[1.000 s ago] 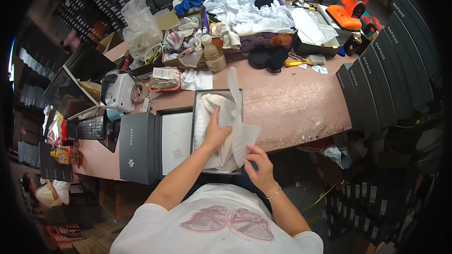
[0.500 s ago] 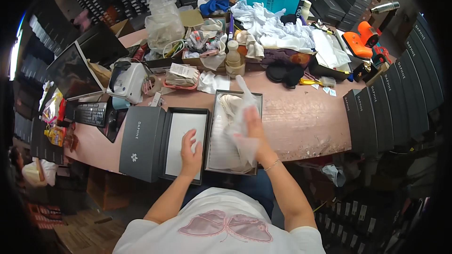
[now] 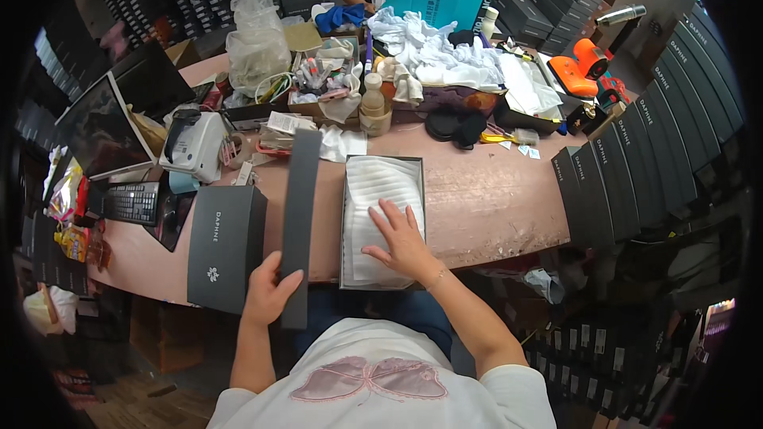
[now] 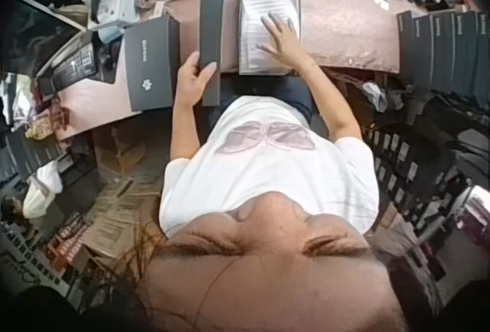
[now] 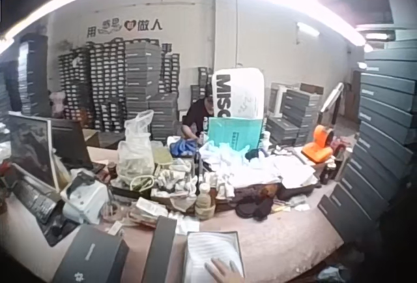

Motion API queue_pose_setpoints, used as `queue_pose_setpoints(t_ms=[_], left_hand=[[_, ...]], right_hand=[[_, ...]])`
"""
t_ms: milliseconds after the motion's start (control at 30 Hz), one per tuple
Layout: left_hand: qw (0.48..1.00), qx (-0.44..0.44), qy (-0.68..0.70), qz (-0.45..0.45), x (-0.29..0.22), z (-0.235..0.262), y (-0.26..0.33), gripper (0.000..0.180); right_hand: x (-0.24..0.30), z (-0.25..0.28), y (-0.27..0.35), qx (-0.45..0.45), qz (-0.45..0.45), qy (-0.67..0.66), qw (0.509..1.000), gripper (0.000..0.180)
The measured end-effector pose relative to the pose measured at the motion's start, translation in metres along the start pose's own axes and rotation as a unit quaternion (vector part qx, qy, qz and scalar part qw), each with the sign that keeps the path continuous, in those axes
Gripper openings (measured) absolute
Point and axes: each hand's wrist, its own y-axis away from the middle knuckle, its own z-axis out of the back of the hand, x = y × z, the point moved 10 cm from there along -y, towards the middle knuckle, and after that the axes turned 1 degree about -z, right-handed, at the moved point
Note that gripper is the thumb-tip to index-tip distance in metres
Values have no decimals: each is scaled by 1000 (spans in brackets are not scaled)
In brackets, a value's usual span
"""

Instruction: Inspecting and packing a pair of high-heeled shoes into a branded shoe box with protective tissue paper.

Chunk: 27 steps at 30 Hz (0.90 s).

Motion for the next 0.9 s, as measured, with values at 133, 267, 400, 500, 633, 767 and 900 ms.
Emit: queue_pose_setpoints(t_ms=[133,267,400,500,633,767,900], left_hand=[[920,110,376,10,-30,-58,7,39],[961,34,-220,-161,36,-85,-44,51],[1000,4,-21,-10,95,-74,-62,53],[995,11,92,36,127,-64,-76,47],[983,42,65,167,207,-54,-88,54],[920,74,294,249,179,-95,-49,61],[903,129,374,170,116,-125,-29,60]], right_hand=[[-25,63,24,-123,-153,-446,873,74],[-111,45,76,-128,-314,-284,897,70],[-96,29,47,-67,-338,-273,898,65],[-106,12,36,-34,-353,-202,913,67],[-132,-29,42,-26,-366,-378,850,66],[-111,-39,52,-109,-328,-465,815,73],[-84,43,56,-121,-230,-439,860,80]])
